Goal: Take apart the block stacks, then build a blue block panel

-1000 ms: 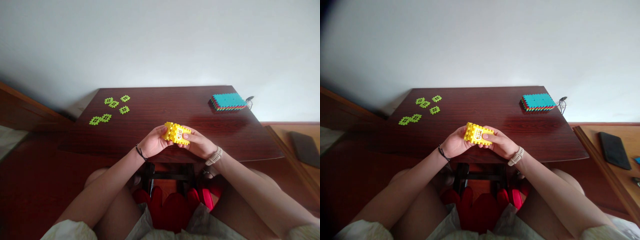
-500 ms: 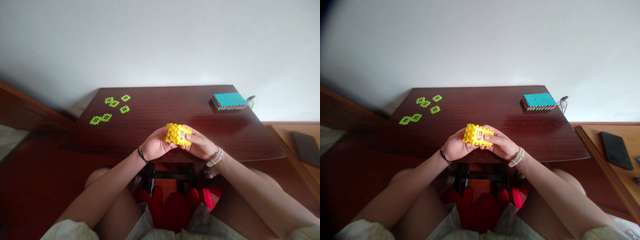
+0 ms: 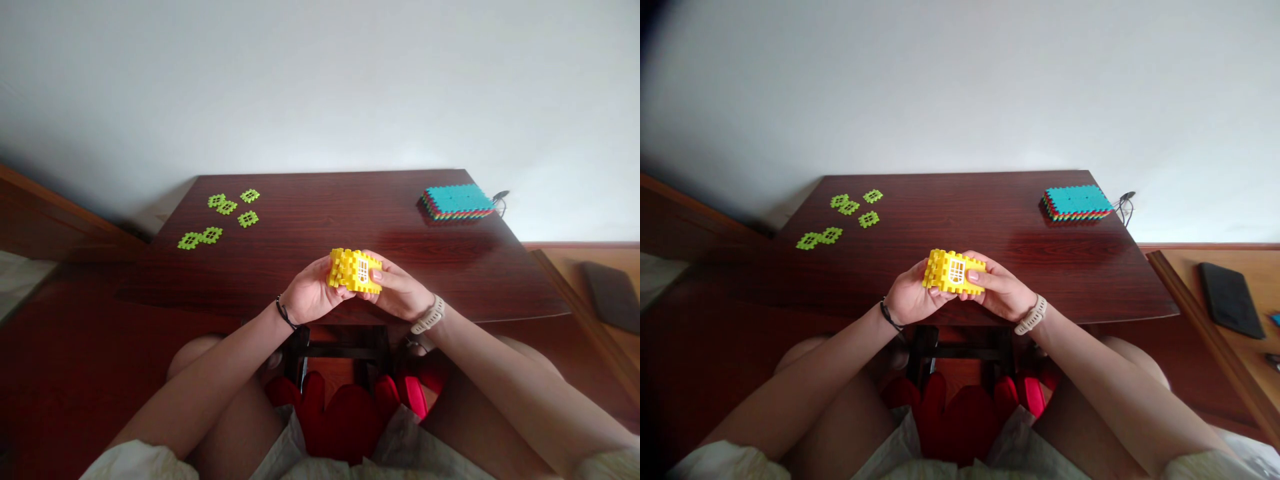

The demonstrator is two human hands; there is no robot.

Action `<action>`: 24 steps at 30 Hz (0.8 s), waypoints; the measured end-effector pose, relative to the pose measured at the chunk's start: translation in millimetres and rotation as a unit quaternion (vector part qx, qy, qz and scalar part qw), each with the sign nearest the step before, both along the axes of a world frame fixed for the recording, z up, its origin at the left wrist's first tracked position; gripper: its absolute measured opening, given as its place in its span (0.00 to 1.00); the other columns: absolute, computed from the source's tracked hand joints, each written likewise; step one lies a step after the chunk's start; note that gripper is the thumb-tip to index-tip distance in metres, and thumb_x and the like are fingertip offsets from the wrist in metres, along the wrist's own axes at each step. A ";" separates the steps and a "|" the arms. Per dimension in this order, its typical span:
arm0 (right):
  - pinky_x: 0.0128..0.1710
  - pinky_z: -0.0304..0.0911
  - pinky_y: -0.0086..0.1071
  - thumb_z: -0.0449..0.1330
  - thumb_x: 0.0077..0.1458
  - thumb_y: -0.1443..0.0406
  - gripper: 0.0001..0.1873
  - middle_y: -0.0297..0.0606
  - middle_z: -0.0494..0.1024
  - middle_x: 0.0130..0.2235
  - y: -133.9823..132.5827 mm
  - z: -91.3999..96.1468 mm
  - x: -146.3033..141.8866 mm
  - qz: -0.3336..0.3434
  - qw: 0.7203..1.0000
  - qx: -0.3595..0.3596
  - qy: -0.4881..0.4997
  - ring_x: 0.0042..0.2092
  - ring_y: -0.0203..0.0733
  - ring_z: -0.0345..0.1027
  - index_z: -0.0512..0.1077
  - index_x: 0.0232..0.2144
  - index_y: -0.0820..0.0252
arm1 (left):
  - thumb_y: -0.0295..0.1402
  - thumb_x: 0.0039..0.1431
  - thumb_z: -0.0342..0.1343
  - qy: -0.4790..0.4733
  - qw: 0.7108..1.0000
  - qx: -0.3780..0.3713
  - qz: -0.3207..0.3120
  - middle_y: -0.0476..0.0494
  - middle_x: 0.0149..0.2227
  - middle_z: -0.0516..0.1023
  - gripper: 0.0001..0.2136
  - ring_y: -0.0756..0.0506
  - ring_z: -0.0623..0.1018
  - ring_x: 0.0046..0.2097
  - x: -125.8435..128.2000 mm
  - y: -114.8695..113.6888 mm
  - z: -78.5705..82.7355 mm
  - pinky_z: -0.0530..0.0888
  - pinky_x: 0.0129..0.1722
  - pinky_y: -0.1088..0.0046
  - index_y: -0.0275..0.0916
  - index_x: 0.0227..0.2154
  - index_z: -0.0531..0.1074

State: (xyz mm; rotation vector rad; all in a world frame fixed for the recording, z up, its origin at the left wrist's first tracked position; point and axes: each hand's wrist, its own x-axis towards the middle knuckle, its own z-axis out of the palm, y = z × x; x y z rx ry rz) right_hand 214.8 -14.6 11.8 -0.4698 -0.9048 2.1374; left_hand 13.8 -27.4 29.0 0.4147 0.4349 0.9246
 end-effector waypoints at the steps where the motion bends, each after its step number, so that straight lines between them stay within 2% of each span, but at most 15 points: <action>1: 0.37 0.77 0.26 0.77 0.57 0.61 0.19 0.34 0.84 0.43 -0.1 -1.2 -0.6 -0.006 1.000 -0.002 0.000 0.37 0.34 0.77 0.80 0.50 0.53 | 0.33 0.64 0.67 -0.007 1.000 -0.014 0.006 0.44 0.34 0.81 0.07 0.52 0.75 0.29 0.3 0.0 0.3 0.72 0.29 0.77 0.34 0.37 0.81; 5: 0.40 0.77 0.28 0.77 0.56 0.60 0.21 0.37 0.84 0.45 -2.0 -1.8 -3.3 -0.035 0.999 -0.014 -0.020 0.40 0.38 0.79 0.79 0.50 0.53 | 0.34 0.71 0.60 -0.019 0.999 -0.046 0.017 0.47 0.31 0.78 0.09 0.53 0.74 0.27 0.0 0.3 4.2 0.74 0.30 0.77 0.36 0.35 0.78; 8: 0.41 0.77 0.28 0.78 0.54 0.59 0.21 0.36 0.84 0.42 -3.5 2.2 -4.1 -0.059 0.998 -0.006 -0.032 0.39 0.37 0.78 0.80 0.48 0.54 | 0.36 0.72 0.61 -0.030 0.999 -0.024 0.011 0.49 0.28 0.74 0.12 0.51 0.77 0.30 -3.4 1.4 10.2 0.78 0.35 0.74 0.37 0.31 0.74; 11: 0.40 0.76 0.28 0.77 0.56 0.58 0.17 0.35 0.83 0.42 -1.7 9.3 -2.4 -0.102 0.993 0.017 -0.050 0.38 0.37 0.76 0.81 0.46 0.53 | 0.36 0.70 0.64 -0.003 1.000 0.009 0.015 0.47 0.34 0.78 0.11 0.48 0.81 0.36 -9.8 5.9 12.6 0.81 0.40 0.71 0.38 0.32 0.74; 14: 0.40 0.75 0.30 0.77 0.56 0.58 0.15 0.35 0.83 0.43 4.4 15.4 2.0 -0.150 0.982 0.051 -0.101 0.38 0.37 0.76 0.80 0.43 0.54 | 0.36 0.66 0.68 0.041 0.997 0.047 0.043 0.43 0.43 0.83 0.08 0.45 0.83 0.45 -16.5 14.1 7.1 0.82 0.46 0.67 0.38 0.38 0.78; 19: 0.42 0.75 0.36 0.77 0.56 0.52 0.21 0.38 0.85 0.42 14.8 12.4 9.6 -0.219 0.934 0.124 -0.253 0.40 0.44 0.80 0.77 0.43 0.55 | 0.38 0.61 0.73 0.122 0.983 0.110 0.085 0.41 0.52 0.83 0.12 0.41 0.80 0.55 -19.0 25.4 -7.7 0.79 0.55 0.61 0.40 0.44 0.81; 22: 0.40 0.76 0.39 0.76 0.55 0.48 0.24 0.40 0.86 0.40 16.5 7.3 10.5 -0.235 0.901 0.160 -0.327 0.40 0.48 0.81 0.76 0.44 0.55 | 0.40 0.60 0.74 0.159 0.973 0.143 0.092 0.42 0.51 0.83 0.14 0.41 0.79 0.56 -15.2 26.2 -12.7 0.76 0.59 0.59 0.40 0.44 0.81; 24: 0.40 0.77 0.41 0.75 0.56 0.47 0.24 0.40 0.87 0.38 16.0 5.8 9.6 -0.230 0.890 0.177 -0.351 0.39 0.49 0.81 0.76 0.44 0.54 | 0.41 0.60 0.74 0.180 0.966 0.164 0.089 0.42 0.49 0.82 0.15 0.41 0.79 0.55 -12.5 25.3 -14.4 0.74 0.60 0.60 0.40 0.43 0.80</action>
